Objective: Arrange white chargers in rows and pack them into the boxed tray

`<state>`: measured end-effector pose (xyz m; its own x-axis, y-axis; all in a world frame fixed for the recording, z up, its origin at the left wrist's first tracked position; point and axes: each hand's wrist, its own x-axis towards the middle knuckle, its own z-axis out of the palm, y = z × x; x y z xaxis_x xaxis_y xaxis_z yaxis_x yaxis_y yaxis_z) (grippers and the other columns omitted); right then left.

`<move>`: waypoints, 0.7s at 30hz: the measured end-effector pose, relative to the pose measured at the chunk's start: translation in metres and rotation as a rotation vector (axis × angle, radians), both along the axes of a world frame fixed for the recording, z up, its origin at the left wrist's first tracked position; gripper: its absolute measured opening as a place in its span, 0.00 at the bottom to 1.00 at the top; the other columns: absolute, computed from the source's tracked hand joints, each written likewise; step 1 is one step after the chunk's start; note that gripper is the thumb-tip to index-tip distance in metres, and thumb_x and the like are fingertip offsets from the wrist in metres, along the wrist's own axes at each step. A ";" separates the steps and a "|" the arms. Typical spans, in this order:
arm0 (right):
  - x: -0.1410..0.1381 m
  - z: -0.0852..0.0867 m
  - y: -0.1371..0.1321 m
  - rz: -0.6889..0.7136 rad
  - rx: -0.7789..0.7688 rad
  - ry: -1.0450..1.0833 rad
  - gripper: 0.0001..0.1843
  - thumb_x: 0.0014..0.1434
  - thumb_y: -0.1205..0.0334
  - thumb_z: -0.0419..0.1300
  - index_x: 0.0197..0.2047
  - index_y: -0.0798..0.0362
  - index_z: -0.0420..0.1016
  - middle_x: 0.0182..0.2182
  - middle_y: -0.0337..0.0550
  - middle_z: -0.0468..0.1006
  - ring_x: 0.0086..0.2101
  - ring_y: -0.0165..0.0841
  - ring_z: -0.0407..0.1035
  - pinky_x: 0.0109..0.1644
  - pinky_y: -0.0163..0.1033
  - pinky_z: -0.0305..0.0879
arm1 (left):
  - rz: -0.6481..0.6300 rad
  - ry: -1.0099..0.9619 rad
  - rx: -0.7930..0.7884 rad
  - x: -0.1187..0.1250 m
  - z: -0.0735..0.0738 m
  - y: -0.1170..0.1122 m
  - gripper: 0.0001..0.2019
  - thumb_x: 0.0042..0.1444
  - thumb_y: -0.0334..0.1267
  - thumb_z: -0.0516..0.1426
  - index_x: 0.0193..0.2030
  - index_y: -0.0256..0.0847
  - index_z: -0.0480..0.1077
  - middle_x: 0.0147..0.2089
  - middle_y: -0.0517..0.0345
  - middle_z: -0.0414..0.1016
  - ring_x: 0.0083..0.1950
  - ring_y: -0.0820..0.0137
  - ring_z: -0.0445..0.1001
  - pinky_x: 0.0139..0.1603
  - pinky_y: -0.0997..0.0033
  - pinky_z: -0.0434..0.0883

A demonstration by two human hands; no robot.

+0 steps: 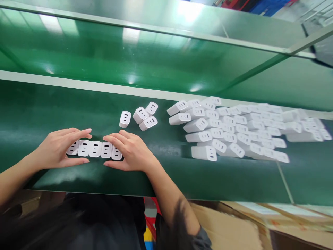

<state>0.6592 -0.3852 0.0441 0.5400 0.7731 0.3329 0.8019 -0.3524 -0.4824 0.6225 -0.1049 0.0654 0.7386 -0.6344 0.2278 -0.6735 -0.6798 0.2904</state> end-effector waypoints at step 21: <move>0.002 0.002 -0.003 -0.001 -0.017 0.000 0.31 0.59 0.44 0.64 0.58 0.54 0.65 0.47 0.51 0.79 0.38 0.39 0.71 0.42 0.45 0.71 | -0.011 0.039 0.042 0.000 0.000 0.000 0.37 0.60 0.58 0.56 0.70 0.42 0.51 0.50 0.52 0.79 0.44 0.65 0.77 0.41 0.67 0.71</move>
